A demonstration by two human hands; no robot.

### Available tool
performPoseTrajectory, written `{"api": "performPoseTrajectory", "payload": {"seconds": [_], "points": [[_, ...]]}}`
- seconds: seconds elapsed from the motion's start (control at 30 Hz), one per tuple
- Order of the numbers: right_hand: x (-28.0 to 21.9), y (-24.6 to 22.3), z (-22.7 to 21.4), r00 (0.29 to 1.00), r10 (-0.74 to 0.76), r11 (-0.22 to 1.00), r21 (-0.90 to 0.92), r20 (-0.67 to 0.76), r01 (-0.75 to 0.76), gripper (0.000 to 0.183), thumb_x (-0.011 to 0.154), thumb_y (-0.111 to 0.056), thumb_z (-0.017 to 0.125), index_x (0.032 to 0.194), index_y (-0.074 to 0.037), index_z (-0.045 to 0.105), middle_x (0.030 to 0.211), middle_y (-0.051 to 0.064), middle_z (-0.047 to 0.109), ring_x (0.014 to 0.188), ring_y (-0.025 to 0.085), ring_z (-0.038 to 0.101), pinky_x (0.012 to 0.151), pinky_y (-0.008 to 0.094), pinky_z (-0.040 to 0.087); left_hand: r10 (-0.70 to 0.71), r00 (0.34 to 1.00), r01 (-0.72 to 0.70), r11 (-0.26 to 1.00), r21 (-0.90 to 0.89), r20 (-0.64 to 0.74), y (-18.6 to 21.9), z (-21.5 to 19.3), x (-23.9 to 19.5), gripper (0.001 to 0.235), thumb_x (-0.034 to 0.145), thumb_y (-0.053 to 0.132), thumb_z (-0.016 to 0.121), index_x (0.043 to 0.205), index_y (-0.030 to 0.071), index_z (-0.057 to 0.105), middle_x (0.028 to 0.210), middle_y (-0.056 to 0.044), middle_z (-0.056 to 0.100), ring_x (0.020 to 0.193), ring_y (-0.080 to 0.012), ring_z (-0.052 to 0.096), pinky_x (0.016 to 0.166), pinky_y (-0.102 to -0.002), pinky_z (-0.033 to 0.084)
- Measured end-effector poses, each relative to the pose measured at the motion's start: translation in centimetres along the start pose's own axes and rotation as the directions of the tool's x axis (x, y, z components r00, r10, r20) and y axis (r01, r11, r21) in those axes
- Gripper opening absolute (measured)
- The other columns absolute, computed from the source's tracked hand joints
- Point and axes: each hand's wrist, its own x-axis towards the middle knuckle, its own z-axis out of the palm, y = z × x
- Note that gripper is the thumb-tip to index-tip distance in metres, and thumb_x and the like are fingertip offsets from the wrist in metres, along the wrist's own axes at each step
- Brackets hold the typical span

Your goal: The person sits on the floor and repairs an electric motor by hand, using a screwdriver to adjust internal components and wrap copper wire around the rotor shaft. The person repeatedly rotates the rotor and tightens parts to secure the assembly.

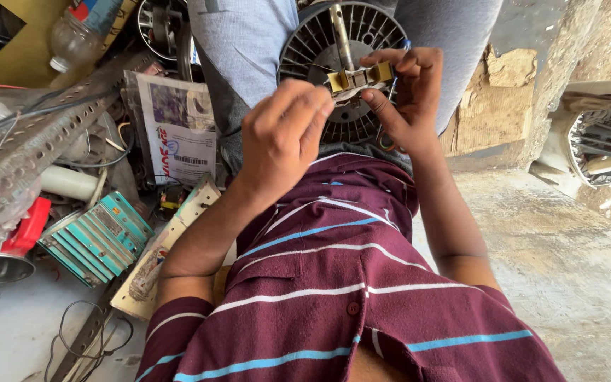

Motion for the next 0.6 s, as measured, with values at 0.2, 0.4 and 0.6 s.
{"api": "performPoseTrajectory", "payload": {"seconds": [0.2, 0.4, 0.6], "points": [[-0.2, -0.1, 0.2, 1.0, 0.0, 1.0, 0.029, -0.016, 0.001, 0.046, 0.106, 0.005, 0.07, 0.126, -0.013, 0.032, 0.138, 0.018, 0.06, 0.127, 0.02, 0.062, 0.108, 0.033, 0.055, -0.065, 0.997, 0.064, 0.997, 0.035, 0.048, -1.2, 0.6, 2.8, 0.007, 0.103, 0.01, 0.071, 0.101, 0.003, 0.072, 0.078, -0.006, 0.066, 0.055, -0.0157, 0.063, 0.046, -0.031, 0.047], [-0.4, -0.1, 0.2, 1.0, 0.004, 1.0, 0.018, -0.028, -0.003, 0.047, 0.107, 0.007, 0.071, 0.127, -0.012, 0.033, 0.134, 0.018, 0.059, 0.127, 0.019, 0.061, 0.11, 0.031, 0.052, 0.002, 0.998, -0.004, 0.999, 0.044, 0.063, -1.3, -1.2, 3.6, 0.006, 0.104, 0.011, 0.073, 0.102, 0.006, 0.072, 0.084, -0.004, 0.066, 0.066, -0.0194, 0.067, 0.056, -0.033, 0.049], [-0.2, 0.0, 0.0, 1.0, -0.012, 1.0, -0.005, -0.022, 0.012, 0.048, 0.106, 0.006, 0.072, 0.127, -0.011, 0.033, 0.135, 0.019, 0.059, 0.127, 0.019, 0.061, 0.111, 0.032, 0.051, 0.035, 0.996, -0.038, 0.999, 0.033, 0.082, -2.1, -0.8, 4.3, 0.009, 0.103, 0.013, 0.076, 0.103, 0.005, 0.072, 0.089, -0.006, 0.062, 0.072, -0.0189, 0.067, 0.061, -0.034, 0.05]]}}
